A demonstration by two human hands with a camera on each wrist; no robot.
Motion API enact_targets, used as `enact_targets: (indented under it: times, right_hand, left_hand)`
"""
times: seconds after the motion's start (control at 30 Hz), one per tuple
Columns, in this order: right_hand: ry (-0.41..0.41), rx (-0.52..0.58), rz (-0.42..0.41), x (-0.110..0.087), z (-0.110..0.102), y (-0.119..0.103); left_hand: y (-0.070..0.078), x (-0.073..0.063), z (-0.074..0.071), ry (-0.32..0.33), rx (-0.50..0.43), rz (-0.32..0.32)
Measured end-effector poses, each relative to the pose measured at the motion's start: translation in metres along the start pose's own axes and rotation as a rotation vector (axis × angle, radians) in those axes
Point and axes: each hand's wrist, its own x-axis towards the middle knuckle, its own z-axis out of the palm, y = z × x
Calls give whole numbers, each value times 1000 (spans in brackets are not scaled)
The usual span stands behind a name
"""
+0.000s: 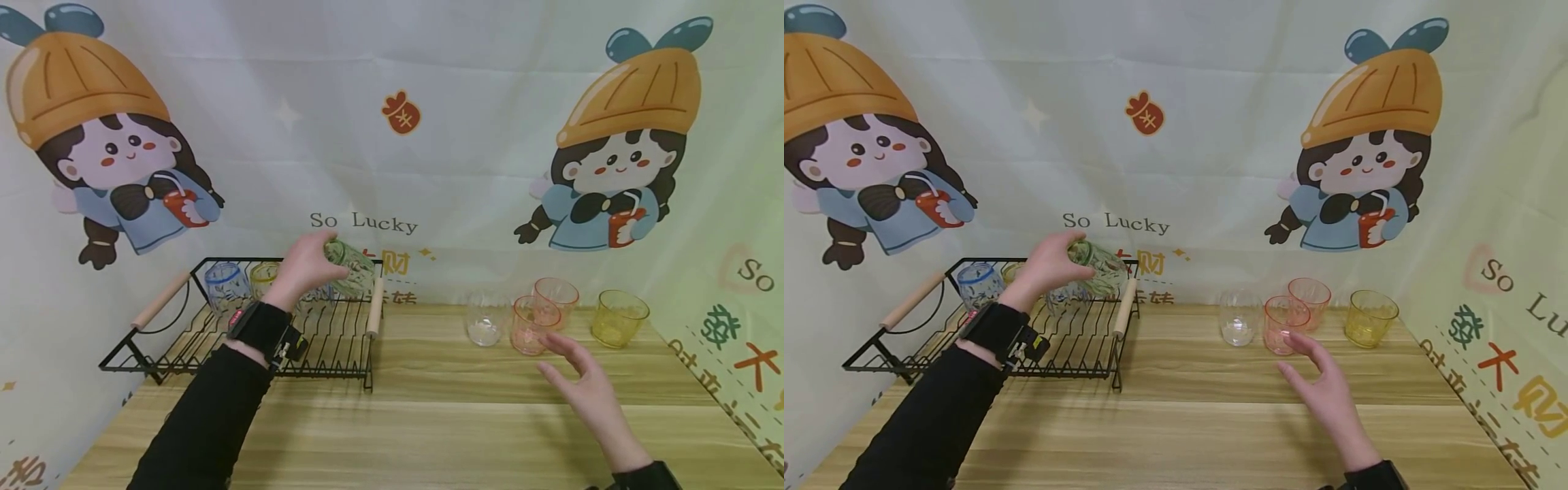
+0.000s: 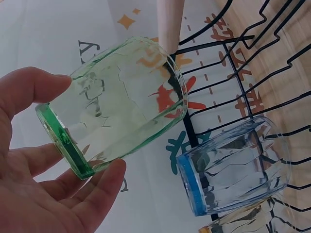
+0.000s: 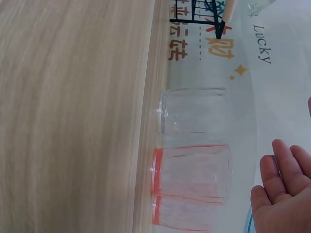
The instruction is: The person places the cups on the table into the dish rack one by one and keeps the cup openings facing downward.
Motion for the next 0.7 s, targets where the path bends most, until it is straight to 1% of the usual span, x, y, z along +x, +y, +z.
enact_targets:
  times: [0.17,0.3,0.43,0.57,0.7]
  right_hand:
    - [-3,-4,5,0,-1,1]
    - [-8,-5,18,-1,-1,2]
    - [-15,-2,23,-2,-1,2]
    - [-9,-7,23,-3,0,2]
    - [6,-19,5,-2,1,2]
  left_hand:
    - [-7,5,5,-15,13,14]
    - [-10,9,9,-21,54,23]
    - [-11,12,11,-29,95,20]
    - [-11,15,12,-35,100,13]
    - [-12,17,14,-51,103,10]
